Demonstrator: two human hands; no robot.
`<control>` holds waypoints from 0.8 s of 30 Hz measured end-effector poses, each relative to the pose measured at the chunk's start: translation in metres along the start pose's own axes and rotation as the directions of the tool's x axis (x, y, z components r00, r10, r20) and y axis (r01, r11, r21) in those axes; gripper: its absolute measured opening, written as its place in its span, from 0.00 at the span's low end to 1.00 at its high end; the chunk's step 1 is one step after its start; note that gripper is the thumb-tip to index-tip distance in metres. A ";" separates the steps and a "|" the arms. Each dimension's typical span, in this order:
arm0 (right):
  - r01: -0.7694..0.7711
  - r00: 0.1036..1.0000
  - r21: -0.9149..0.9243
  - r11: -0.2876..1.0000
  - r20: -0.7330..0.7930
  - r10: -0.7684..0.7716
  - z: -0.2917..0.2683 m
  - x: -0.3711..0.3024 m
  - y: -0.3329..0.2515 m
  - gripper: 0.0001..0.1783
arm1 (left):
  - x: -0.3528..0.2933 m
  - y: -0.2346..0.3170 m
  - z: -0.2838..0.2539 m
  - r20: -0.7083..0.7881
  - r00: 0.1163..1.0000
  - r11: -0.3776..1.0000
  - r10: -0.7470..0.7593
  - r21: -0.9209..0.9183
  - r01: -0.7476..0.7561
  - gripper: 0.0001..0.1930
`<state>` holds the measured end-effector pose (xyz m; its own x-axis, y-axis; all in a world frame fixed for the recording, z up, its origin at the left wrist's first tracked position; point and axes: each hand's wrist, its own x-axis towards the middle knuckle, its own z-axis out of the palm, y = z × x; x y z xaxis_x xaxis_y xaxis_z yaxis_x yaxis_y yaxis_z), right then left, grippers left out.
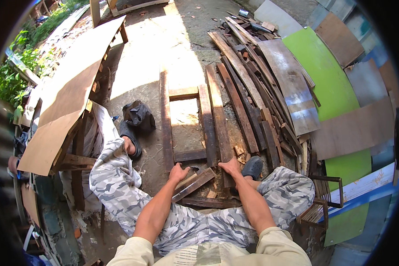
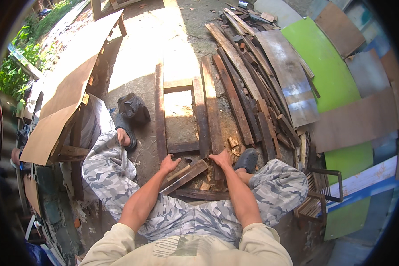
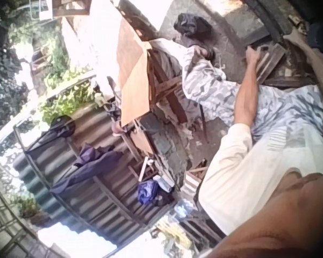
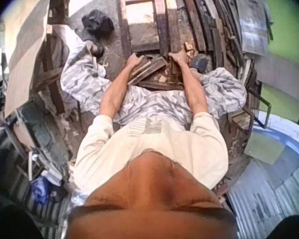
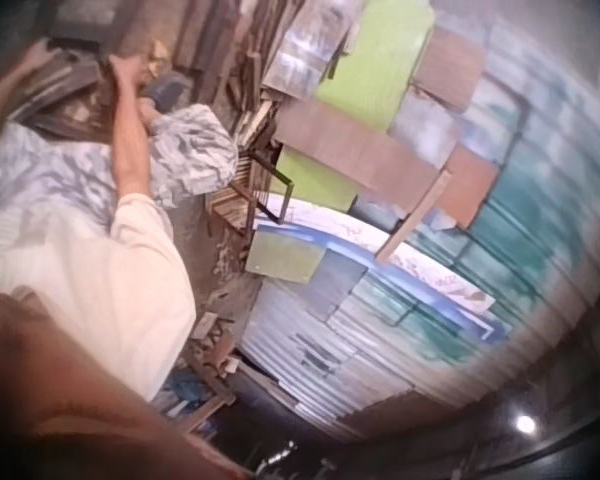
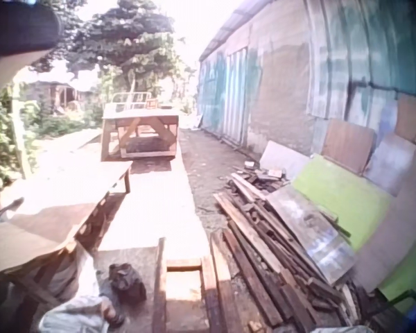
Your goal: The person assembles a rectangular wooden frame on the ground using a hammer and nails. They position the frame pieces, hammer nails to join them, and repeatedly measure the frame with a tape measure to check alignment.
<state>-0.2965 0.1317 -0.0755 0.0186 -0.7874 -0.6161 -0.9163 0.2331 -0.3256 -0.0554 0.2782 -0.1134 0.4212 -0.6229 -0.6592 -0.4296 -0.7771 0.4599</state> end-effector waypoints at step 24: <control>0.118 0.978 0.371 0.921 0.114 -0.172 -0.057 -0.043 -0.052 0.37 | -0.003 0.173 -0.013 0.445 0.829 0.457 0.339 -0.848 0.268 0.47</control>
<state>-0.2731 0.1206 0.0087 0.2214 -0.7454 -0.6288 -0.6931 0.3333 -0.6391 -0.1206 0.1443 -0.0245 -0.1517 -0.7403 -0.6549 0.5938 -0.5980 0.5384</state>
